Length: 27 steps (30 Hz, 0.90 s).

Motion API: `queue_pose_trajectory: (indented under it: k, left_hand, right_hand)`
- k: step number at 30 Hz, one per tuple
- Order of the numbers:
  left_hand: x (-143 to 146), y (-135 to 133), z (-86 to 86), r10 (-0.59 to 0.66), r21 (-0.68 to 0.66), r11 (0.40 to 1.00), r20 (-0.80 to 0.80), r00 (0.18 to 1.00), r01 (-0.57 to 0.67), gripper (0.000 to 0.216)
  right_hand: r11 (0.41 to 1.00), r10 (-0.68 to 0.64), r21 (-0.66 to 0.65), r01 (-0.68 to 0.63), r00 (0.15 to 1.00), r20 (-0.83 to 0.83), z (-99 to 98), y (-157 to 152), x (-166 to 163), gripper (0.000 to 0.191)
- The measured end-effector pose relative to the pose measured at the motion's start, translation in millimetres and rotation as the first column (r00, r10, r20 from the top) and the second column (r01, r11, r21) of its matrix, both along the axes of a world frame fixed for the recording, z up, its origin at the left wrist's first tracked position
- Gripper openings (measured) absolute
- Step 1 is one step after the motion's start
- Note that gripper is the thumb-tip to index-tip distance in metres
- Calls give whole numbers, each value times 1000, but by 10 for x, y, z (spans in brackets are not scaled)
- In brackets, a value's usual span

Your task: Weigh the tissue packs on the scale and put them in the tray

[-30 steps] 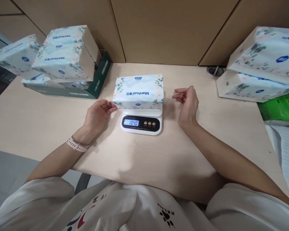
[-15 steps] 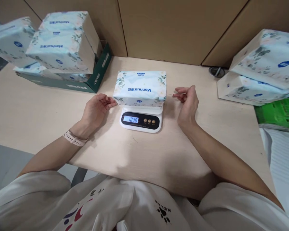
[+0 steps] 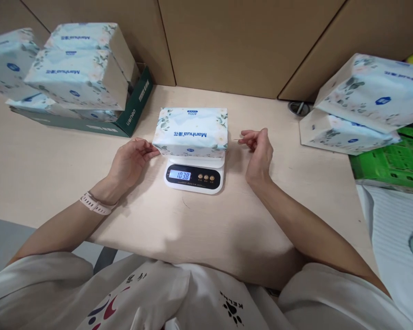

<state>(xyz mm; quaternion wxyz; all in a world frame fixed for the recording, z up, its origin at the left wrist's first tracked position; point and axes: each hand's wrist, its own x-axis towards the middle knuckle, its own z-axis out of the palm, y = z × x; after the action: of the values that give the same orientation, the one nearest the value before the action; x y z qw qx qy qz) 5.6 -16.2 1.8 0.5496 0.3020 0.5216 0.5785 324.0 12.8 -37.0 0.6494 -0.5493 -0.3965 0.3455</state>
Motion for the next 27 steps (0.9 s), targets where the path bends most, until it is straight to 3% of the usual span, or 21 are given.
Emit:
queue_pose_trajectory:
  k: [4, 12, 27]
  left_hand:
    - [4, -6, 5, 1, 7, 1000, -15, 1000, -1, 14]
    - [29, -30, 30, -2, -3, 1000, -30, 1000, 2, 17]
    - [25, -42, -3, -10, 13, 1000, -37, 999, 10, 16]
  right_hand:
    - [1000, -2, -1, 2, 1000, 25, 15, -8, 1, 84]
    - [998, 33, 58, -36, 998, 59, -138, 36, 50, 79]
    - [998, 21, 50, -25, 998, 60, -136, 42, 33, 80]
